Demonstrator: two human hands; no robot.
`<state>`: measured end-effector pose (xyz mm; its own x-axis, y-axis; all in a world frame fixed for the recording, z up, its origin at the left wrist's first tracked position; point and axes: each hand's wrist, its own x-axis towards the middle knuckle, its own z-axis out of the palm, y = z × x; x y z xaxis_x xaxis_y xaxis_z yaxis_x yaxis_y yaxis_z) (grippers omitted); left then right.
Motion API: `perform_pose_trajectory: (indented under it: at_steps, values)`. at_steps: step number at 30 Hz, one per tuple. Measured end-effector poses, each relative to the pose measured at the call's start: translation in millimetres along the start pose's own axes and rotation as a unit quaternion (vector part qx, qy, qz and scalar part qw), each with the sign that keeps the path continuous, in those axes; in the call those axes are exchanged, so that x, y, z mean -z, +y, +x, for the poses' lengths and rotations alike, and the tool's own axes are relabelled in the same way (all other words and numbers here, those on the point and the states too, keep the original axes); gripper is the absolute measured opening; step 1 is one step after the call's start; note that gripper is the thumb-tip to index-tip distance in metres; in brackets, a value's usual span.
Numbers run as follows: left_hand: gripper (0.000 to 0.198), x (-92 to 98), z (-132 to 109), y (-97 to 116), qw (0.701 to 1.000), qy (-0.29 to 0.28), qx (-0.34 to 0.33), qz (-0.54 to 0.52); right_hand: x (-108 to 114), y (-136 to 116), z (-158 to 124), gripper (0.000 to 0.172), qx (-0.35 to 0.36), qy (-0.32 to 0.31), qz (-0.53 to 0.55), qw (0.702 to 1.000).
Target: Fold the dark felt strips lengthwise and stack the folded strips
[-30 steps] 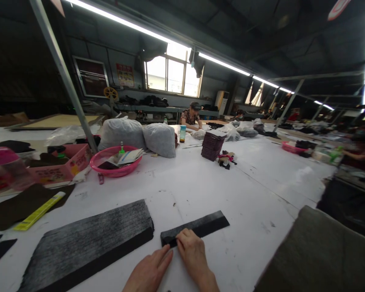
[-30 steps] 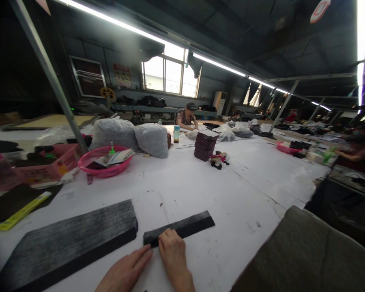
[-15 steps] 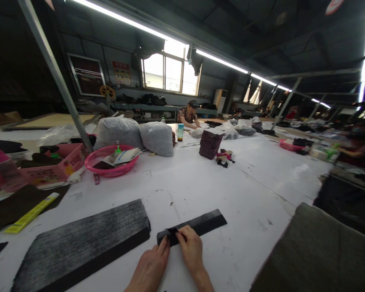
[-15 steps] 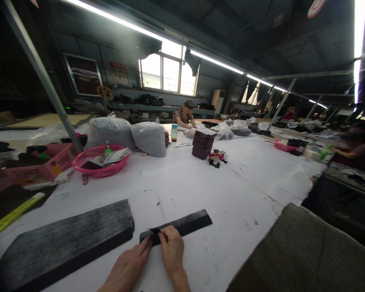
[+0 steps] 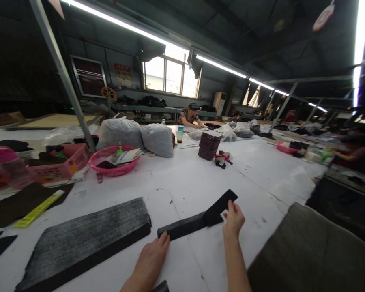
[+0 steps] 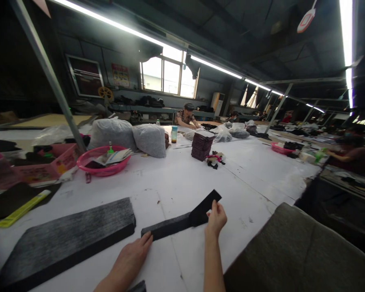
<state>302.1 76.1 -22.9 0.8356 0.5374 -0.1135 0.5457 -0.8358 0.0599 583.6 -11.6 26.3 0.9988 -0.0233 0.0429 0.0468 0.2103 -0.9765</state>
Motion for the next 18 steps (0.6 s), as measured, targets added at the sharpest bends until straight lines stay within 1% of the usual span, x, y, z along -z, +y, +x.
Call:
perform_pose_trajectory:
  at_steps: [3, 6, 8, 10, 12, 14, 16, 18]
  values:
    - [0.06, -1.5, -1, -1, 1.0, 0.011, 0.0, -0.01, 1, -36, 55, 0.045, 0.008, 0.049, 0.033, 0.998]
    - [0.058, -1.6, -2, 0, 1.0, 0.022, 0.001, -0.017, 7, -68, 104, 0.038, 0.012, 0.093, 0.052, 0.994]
    - [0.056, -0.6, -2, 1, 0.999, 0.028, 0.002, -0.02, 17, -89, 130, 0.033, 0.016, 0.127, 0.066, 0.99]
    - [0.056, 0.5, -2, 1, 0.999, 0.028, 0.002, -0.017, 28, -108, 148, 0.031, 0.026, 0.152, 0.079, 0.985]
    - [0.056, 1.2, -3, 2, 1.0, 0.027, 0.003, -0.013, 37, -124, 158, 0.03, 0.04, 0.166, 0.092, 0.981]
    - [0.055, 1.8, -4, 2, 0.999, 0.03, 0.002, -0.015, 42, -135, 158, 0.029, 0.053, 0.16, 0.104, 0.98]
    - [0.053, 3.3, -5, 2, 0.999, 0.041, 0.007, -0.025, 39, -137, 147, 0.028, 0.066, 0.131, 0.113, 0.983]
    - [0.05, 6.6, -7, 3, 0.998, 0.05, 0.02, -0.04, 33, -131, 127, 0.03, 0.078, 0.083, 0.115, 0.987]
